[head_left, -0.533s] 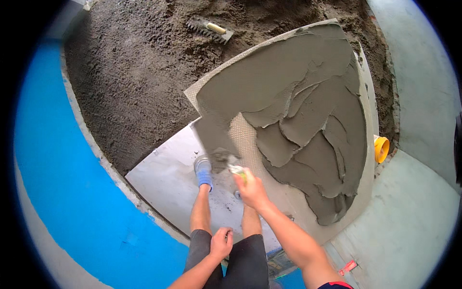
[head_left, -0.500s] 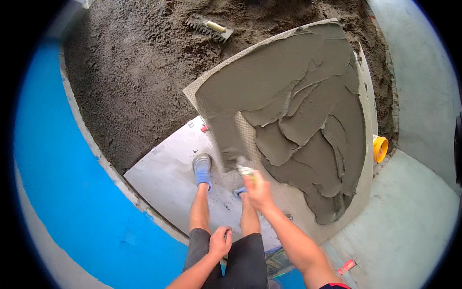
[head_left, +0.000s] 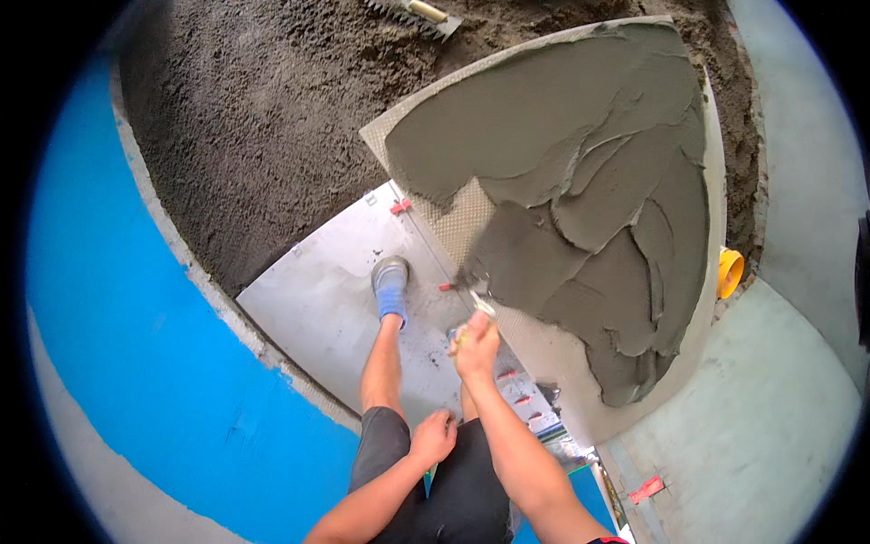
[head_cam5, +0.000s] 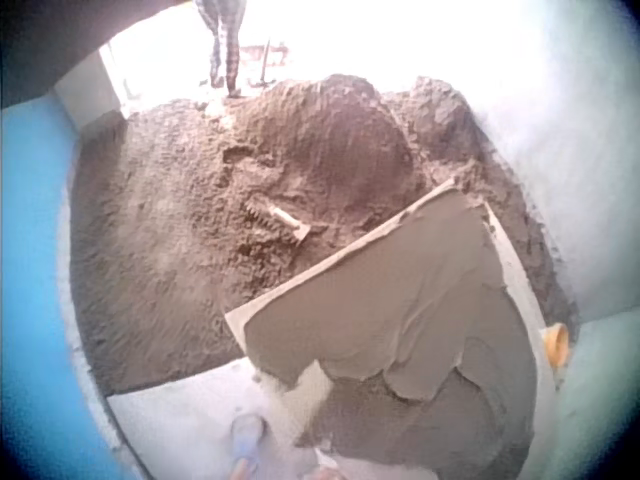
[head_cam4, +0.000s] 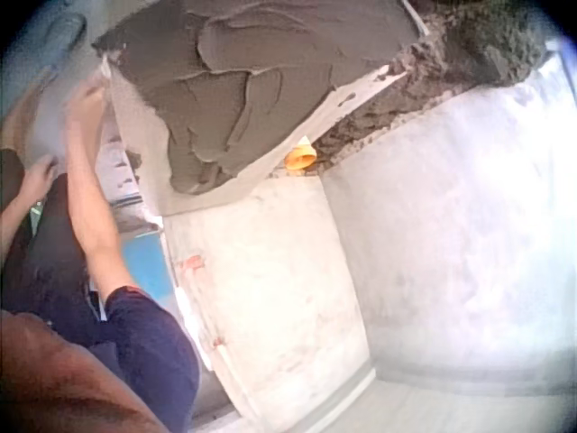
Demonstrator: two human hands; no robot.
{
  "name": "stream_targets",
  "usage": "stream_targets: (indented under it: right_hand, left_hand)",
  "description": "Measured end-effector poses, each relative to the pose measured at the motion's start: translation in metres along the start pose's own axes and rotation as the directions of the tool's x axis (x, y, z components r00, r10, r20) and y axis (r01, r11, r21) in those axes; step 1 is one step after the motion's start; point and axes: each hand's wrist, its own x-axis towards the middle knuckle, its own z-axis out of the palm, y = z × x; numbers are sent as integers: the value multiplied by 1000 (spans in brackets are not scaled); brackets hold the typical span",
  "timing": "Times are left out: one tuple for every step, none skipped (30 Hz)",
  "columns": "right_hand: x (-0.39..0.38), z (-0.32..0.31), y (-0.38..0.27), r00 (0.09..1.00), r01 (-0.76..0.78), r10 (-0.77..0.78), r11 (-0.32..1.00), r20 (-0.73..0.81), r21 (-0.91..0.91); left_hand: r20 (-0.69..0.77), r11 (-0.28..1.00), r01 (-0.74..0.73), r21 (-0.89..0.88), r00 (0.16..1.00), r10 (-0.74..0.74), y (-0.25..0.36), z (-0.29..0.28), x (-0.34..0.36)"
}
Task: The person spreads adhesive onto the back of a large tile using a trowel after scooping it out of a bucket.
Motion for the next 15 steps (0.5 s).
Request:
stream_targets:
  right_hand:
    - [-3,13,-3,999,-40,42,998,35,-50]
    - [1,20,3,999,33,-29,988,27,-151]
    - [10,25,8,993,115,-113,962,23,-249]
    - [10,33,5,987,160,-148,935,61,-318]
    - [5,48,-4,978,206,-178,901,106,-381]
    - [-6,57,-14,971,228,-173,877,165,-422]
    - [-12,66,-27,960,261,-177,850,218,-458]
    - [-14,70,-29,947,287,-177,840,267,-460]
    - [-18,68,-31,932,313,-176,830,316,-461]
    - [-16,69,-39,912,350,-186,817,366,-458]
    - [-15,68,-48,895,392,-209,790,395,-472]
    - [-13,65,-60,876,435,-231,759,424,-485]
    - [-11,59,-71,859,471,-247,725,448,-503]
    - [-2,55,-80,844,528,-334,654,420,-542]
    - [10,56,-89,817,576,-418,576,397,-580]
  left_hand:
    - [15,999,32,-9,999,-32,-2,1,-2]
    - [47,999,44,-13,998,-43,2,2,-1]
    - [76,999,41,-16,996,-40,11,4,4]
    - [90,998,58,-15,994,-56,12,2,6]
    - [81,998,61,-7,995,-60,7,1,4]
    - [73,998,63,1,995,-63,2,2,2]
    - [65,998,54,11,996,-54,1,0,4]
    - [65,998,59,-17,996,-58,2,-1,5]
    - [76,996,82,-33,994,-79,2,-2,4]
    - [79,994,96,-50,993,-91,5,-3,8]
    - [25,996,58,-61,998,-57,4,-3,6]
    - [5,997,53,-55,999,-53,1,-4,8]
    - [-7,997,48,-53,999,-49,0,-4,8]
    - [-9,997,49,-55,999,-50,2,-4,5]
    - [37,995,80,-67,996,-77,1,-6,5]
